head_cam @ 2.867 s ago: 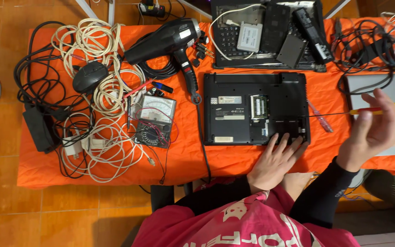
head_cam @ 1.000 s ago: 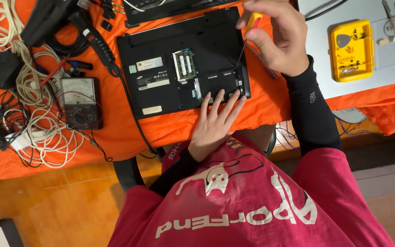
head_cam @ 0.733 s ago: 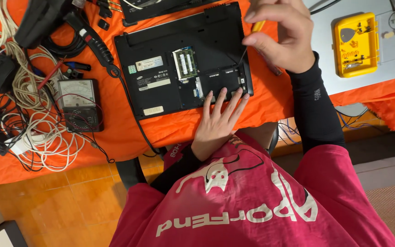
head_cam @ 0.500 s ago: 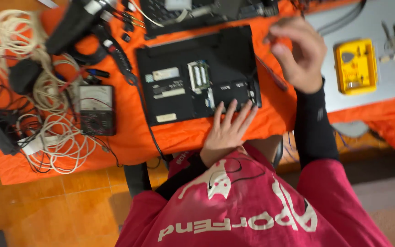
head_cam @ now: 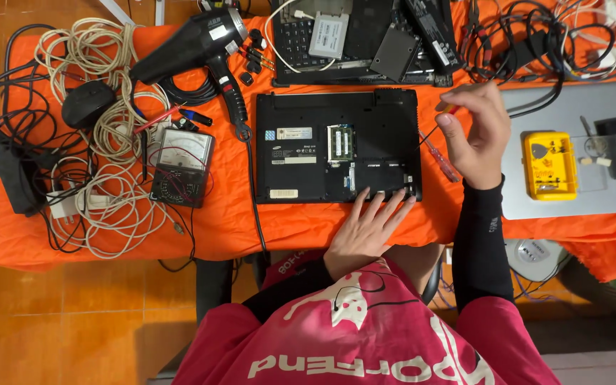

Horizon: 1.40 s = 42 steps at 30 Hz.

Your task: Using a screwdriver to remove or install screws on the underside of a laptop case.

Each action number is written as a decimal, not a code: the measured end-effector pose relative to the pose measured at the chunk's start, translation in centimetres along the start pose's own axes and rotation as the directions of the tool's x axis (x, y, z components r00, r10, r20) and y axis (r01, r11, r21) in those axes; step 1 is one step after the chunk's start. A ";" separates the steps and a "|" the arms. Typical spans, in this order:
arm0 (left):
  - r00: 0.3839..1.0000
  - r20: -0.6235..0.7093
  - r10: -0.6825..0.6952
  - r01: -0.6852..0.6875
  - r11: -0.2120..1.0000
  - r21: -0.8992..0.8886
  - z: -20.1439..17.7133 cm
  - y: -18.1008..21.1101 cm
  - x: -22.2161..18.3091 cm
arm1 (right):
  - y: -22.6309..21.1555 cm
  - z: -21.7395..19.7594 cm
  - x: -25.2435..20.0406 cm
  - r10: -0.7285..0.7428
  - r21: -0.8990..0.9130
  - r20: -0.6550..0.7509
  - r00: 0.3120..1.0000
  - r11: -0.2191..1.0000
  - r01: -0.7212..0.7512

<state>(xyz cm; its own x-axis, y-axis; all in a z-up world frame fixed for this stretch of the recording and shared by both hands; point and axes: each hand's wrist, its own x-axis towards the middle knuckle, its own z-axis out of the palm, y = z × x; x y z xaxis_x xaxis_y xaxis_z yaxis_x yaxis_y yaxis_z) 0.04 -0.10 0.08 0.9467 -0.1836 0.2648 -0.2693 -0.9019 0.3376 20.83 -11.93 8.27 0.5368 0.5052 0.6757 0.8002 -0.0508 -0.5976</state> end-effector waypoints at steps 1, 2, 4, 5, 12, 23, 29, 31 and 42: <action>1.000 -0.012 0.000 0.000 1.000 0.001 0.0 0.0 0.0 | -0.1 0.1 0.4 -0.011 -0.004 0.004 1.000 1.000 0.011; 1.000 -0.014 -0.004 0.004 1.000 0.010 0.1 0.0 0.0 | -0.2 0.3 0.9 -0.008 0.023 0.023 1.000 1.000 0.008; 1.000 -0.019 -0.009 0.009 1.000 0.018 0.3 0.2 -0.1 | -0.2 0.6 1.0 -0.007 0.048 0.044 0.999 0.999 0.005; 1.000 -0.021 0.002 -0.002 0.999 0.040 0.4 0.0 -0.1 | 0.0 1.0 0.8 0.010 0.098 0.025 1.000 0.995 -0.013; 0.999 -0.029 0.032 -0.029 0.993 0.112 0.6 -0.2 -0.2 | 1.5 3.1 -0.6 -0.001 0.207 -0.204 0.979 0.977 0.044; 0.997 -0.060 0.052 -0.037 0.973 0.227 0.2 0.1 -0.3 | 1.9 4.0 -1.2 -0.048 0.068 -0.335 0.941 0.995 0.075; 0.991 -0.117 0.068 -0.040 0.973 0.226 1.1 -0.1 -0.2 | 2.9 3.9 -2.5 0.003 0.222 -0.345 0.938 0.972 0.079; 0.987 -0.134 0.087 -0.048 0.961 0.271 1.3 -0.1 -0.4 | 2.7 3.8 -2.6 0.031 0.237 -0.334 0.942 0.970 0.052; 0.989 -0.129 0.070 -0.039 0.973 0.229 1.4 -0.1 -0.5 | 0.3 3.8 -1.6 -0.180 -0.088 -0.269 0.946 0.983 0.162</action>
<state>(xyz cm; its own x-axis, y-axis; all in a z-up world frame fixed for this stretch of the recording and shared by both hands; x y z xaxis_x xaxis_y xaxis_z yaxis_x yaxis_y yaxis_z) -0.13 -0.47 -1.38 0.8946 -0.1941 0.4025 -0.2581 -0.9597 0.1109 19.14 -9.45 5.35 0.4358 0.2550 0.8631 0.8970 -0.0442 -0.4398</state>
